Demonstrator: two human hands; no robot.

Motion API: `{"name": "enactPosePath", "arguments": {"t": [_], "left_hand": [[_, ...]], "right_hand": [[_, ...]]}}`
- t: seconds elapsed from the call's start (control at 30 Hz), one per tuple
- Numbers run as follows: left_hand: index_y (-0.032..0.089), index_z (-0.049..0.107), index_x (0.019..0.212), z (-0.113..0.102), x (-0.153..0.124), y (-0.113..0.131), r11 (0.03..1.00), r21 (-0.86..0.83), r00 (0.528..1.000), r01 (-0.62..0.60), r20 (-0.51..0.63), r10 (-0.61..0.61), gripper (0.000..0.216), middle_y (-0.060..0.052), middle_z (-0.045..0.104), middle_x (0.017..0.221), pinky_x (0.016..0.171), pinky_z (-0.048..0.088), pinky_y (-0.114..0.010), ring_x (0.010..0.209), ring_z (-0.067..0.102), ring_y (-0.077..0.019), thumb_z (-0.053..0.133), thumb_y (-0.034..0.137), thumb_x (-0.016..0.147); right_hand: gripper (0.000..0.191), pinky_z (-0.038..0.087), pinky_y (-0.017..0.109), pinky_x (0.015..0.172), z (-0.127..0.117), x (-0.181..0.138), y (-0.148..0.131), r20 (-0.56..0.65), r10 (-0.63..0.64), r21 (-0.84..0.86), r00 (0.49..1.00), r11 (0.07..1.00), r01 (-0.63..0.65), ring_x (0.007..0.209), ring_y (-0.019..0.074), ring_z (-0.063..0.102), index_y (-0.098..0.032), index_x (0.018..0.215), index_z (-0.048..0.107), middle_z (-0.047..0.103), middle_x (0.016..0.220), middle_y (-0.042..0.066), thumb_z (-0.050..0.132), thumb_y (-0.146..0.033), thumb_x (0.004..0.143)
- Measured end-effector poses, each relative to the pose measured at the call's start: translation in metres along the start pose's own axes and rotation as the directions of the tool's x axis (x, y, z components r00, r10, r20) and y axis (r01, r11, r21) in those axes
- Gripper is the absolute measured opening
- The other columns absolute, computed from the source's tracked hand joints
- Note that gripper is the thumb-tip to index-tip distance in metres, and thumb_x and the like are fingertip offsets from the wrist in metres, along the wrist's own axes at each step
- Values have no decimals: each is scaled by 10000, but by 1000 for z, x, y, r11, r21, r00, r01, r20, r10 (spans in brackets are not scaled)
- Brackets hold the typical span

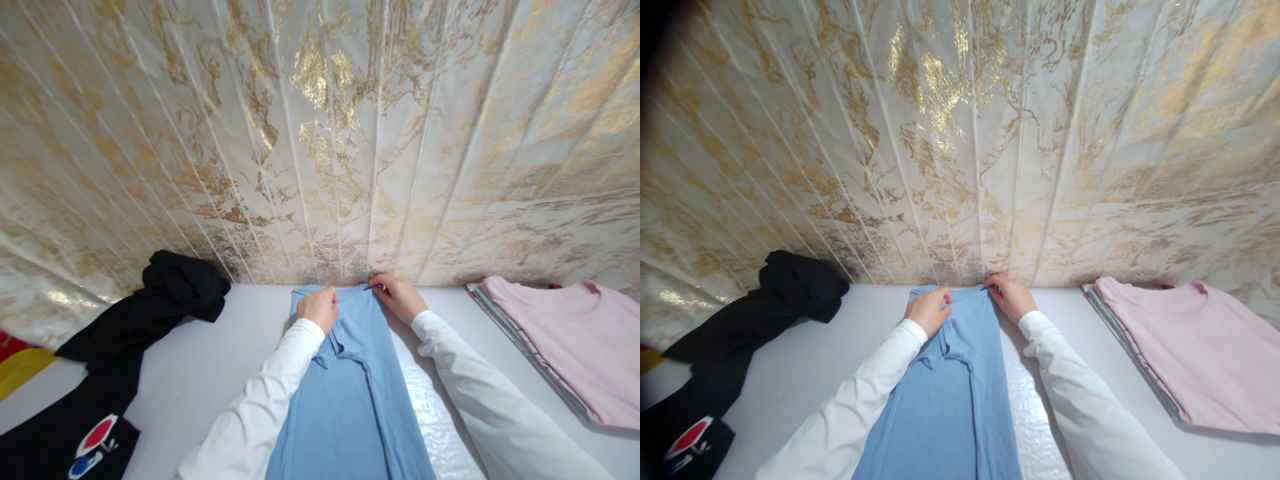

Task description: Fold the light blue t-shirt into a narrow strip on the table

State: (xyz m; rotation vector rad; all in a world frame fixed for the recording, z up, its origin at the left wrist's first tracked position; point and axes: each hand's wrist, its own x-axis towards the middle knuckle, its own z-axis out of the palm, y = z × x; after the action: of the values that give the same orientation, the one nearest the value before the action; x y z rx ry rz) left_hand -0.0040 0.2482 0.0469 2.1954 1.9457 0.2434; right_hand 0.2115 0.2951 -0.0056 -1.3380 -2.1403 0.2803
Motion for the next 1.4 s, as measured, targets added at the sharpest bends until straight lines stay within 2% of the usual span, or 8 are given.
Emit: {"name": "enactPosePath", "arguments": {"t": [0.2,0.43,0.63,0.73,0.83,0.97,1.1,1.4], "left_hand": [[229,608,953,-14,-1,3,998,-63,999,-9,-41,6,154,-32,705,958,798,467,-296,938,659,-217,539,153,838],[209,549,1011,-21,-5,4,986,-165,1000,-9,16,12,160,33,692,774,625,488,-217,496,614,-96,501,136,878],[139,592,1035,-5,3,-10,994,-100,995,53,92,-44,158,-45,658,925,715,533,-316,767,645,-156,572,247,921],[145,580,1106,-3,7,-13,996,-80,994,33,108,-24,240,-60,621,1051,761,542,-360,879,629,-177,564,312,934],[148,574,1128,-3,8,-13,998,-59,994,5,110,2,248,-68,612,1088,800,534,-384,927,622,-192,566,302,934],[150,583,1117,-3,5,-12,999,-33,993,-35,114,39,241,-70,610,1106,837,520,-406,962,615,-202,571,301,930],[153,585,1116,-2,4,-13,997,-19,991,-74,108,76,237,-72,607,1116,840,519,-405,969,612,-202,566,302,933],[155,588,1096,-3,3,-13,994,32,989,-106,107,102,205,-64,608,1101,836,514,-398,945,612,-193,568,273,929]], "right_hand": [[112,427,265,674,5,-2,0,-10,7,-75,1000,997,-8,748,176,605,-254,929,623,639,925,21,539,-245,856],[145,453,248,708,3,-4,-5,-8,-64,-42,998,997,63,773,152,600,-239,994,593,601,1002,29,511,-213,877],[230,443,309,822,1,-7,-25,-58,-130,-30,990,991,128,965,210,566,-191,1049,557,542,1123,99,513,-141,829],[164,435,335,808,-5,-20,-53,-68,-147,-27,987,989,145,927,225,555,-176,997,546,564,999,96,494,-153,843],[51,432,288,715,-9,-42,-90,75,-231,13,970,973,231,781,190,548,-215,857,546,572,807,17,579,-249,839],[160,407,309,705,-2,-65,-122,242,-236,-28,941,968,250,802,208,519,-209,867,528,579,870,37,652,-223,767],[184,392,311,712,4,-69,-122,183,-215,11,959,976,217,788,199,497,-209,824,496,562,824,31,497,-42,746],[81,420,343,764,-2,-70,-118,187,-283,196,941,949,246,797,195,514,-210,743,504,565,813,28,503,-151,800]]}}
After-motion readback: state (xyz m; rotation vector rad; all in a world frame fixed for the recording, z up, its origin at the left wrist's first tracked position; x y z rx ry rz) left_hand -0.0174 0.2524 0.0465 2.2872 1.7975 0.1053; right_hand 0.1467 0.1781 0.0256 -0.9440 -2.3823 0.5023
